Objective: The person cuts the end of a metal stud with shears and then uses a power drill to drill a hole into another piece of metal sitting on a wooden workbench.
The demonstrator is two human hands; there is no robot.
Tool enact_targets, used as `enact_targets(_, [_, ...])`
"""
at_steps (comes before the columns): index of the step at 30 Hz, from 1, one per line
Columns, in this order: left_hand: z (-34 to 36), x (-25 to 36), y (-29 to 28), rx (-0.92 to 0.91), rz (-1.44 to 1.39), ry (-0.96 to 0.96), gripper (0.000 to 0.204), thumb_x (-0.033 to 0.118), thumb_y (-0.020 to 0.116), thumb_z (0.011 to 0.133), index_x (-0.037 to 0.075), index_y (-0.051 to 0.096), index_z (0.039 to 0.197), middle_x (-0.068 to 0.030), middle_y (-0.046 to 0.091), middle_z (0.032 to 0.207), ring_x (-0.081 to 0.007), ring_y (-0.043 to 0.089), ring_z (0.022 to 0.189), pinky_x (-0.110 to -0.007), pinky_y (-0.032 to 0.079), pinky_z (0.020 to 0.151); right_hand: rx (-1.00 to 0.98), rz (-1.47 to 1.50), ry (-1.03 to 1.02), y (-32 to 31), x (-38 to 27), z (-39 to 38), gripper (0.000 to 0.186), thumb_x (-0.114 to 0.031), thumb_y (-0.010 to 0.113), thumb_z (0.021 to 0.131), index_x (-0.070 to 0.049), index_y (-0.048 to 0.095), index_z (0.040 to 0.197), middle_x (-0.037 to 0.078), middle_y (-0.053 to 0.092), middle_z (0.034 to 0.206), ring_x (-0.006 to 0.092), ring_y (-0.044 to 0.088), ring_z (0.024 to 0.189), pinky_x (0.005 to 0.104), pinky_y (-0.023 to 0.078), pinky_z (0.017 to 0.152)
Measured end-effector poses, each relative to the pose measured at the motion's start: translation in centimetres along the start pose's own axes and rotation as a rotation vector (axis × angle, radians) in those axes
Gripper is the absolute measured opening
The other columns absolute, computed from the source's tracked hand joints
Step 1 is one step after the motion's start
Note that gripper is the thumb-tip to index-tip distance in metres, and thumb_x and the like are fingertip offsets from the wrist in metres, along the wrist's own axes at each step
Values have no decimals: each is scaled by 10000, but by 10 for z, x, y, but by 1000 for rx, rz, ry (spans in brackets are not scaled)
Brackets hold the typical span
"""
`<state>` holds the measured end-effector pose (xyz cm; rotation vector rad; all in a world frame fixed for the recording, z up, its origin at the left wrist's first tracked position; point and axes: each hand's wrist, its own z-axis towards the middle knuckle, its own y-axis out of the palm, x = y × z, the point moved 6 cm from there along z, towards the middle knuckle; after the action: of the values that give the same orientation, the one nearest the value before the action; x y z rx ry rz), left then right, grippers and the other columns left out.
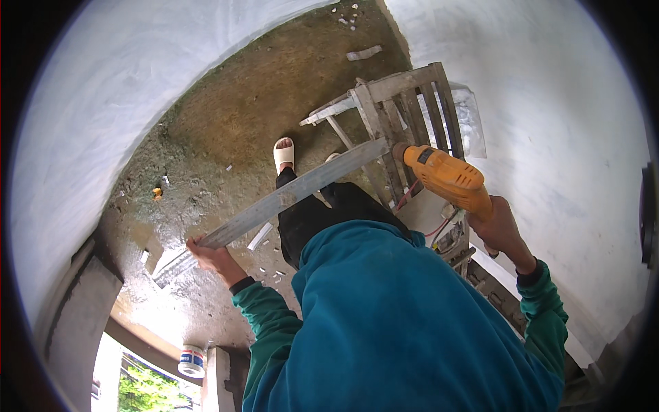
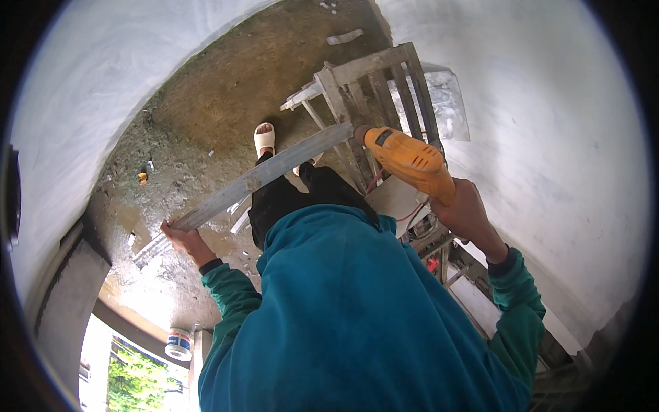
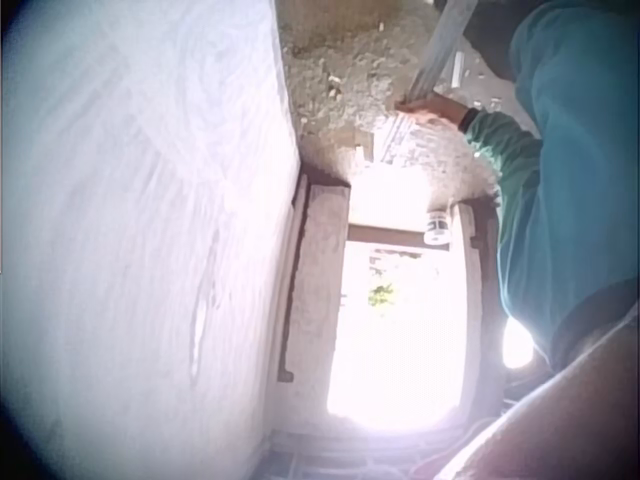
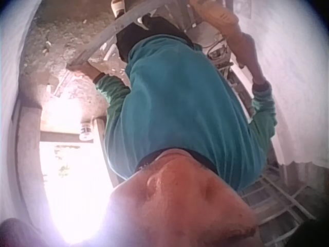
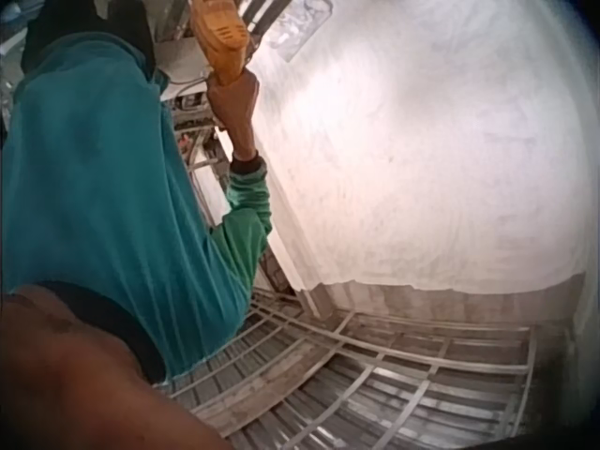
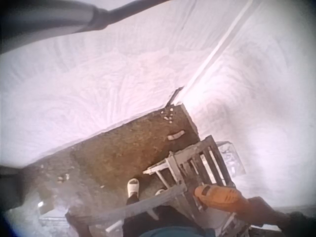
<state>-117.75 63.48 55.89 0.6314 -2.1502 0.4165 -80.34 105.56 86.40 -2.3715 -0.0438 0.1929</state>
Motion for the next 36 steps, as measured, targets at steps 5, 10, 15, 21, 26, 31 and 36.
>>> enact_targets(5, [-4,0,-1,1,0,-4,245,227,694,806,33,548,777,-92,571,772,-227,571,719,-407,496,666,-35,-28,31,-7,-16,5,231,-142,621,740,73,637,824,173,643,653,246,640,597,380,501,616])
enact_targets(10, [-3,0,-2,43,-11,-3,241,219,695,798,29,548,786,-95,570,768,-229,564,718,-404,489,653,-48,-88,49,-12,-25,6,218,-134,613,737,70,641,810,174,642,651,259,650,616,379,504,630])
enact_targets(15, [-6,-1,3,46,6,-27,239,218,697,788,28,553,778,-93,570,764,-231,562,718,-411,485,649,-31,-91,34,-9,-24,6,212,-129,606,734,64,644,815,187,640,653,290,661,630,383,506,640])
enact_targets(21, [-4,-2,4,76,25,-15,238,226,696,786,46,550,732,-86,570,755,-225,562,709,-411,493,657,-10,-124,-23,-9,-30,5,170,-92,595,749,71,617,792,169,617,615,266,625,563,369,498,601])
enact_targets(26, [-1,-3,3,25,14,-21,244,242,696,786,43,562,741,-90,569,774,-230,562,724,-420,497,671,-14,-129,25,-11,-31,7,211,-124,623,717,59,647,819,196,646,665,304,666,638,391,507,647])
enact_targets(31, [-7,-2,2,50,45,-44,257,257,701,783,41,567,747,-93,571,782,-230,565,748,-427,492,691,-24,-138,64,-12,-34,5,216,-125,628,714,56,652,829,196,650,675,309,670,650,387,510,654])
enact_targets(36, [-3,-5,-1,51,50,-44,260,260,701,783,43,563,748,-93,570,779,-229,560,741,-418,485,693,-30,-135,63,-11,-32,6,223,-123,634,707,55,655,840,202,656,688,316,676,666,387,513,658])
